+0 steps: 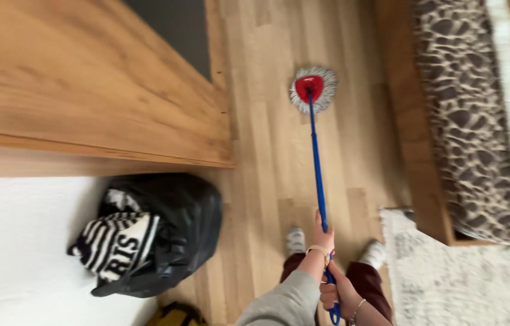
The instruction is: The person mops a wooden floor in a bedroom using a blue-handled mop with a red circular head. They move the mop back and forth along the floor between a bed and a wardrobe, covering the visible area systematically.
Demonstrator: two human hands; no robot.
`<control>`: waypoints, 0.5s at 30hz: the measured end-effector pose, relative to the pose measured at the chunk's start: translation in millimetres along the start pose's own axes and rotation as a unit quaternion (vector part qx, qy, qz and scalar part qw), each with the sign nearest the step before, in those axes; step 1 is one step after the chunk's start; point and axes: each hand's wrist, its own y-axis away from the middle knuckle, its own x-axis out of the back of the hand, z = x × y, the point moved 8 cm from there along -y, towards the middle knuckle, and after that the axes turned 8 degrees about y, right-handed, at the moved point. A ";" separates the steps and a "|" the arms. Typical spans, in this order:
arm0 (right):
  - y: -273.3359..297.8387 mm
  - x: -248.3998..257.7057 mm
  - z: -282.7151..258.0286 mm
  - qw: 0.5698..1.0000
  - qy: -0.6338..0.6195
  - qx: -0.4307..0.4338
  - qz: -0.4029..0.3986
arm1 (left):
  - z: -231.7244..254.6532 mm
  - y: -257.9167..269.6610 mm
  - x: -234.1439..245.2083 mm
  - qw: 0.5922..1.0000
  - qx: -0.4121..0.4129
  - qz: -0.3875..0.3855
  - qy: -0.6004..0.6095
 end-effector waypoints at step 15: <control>-78.8 -35.9 55.0 0.996 0.082 -0.028 -0.033 | -25.4 -20.5 144.3 0.989 -0.040 0.145 0.016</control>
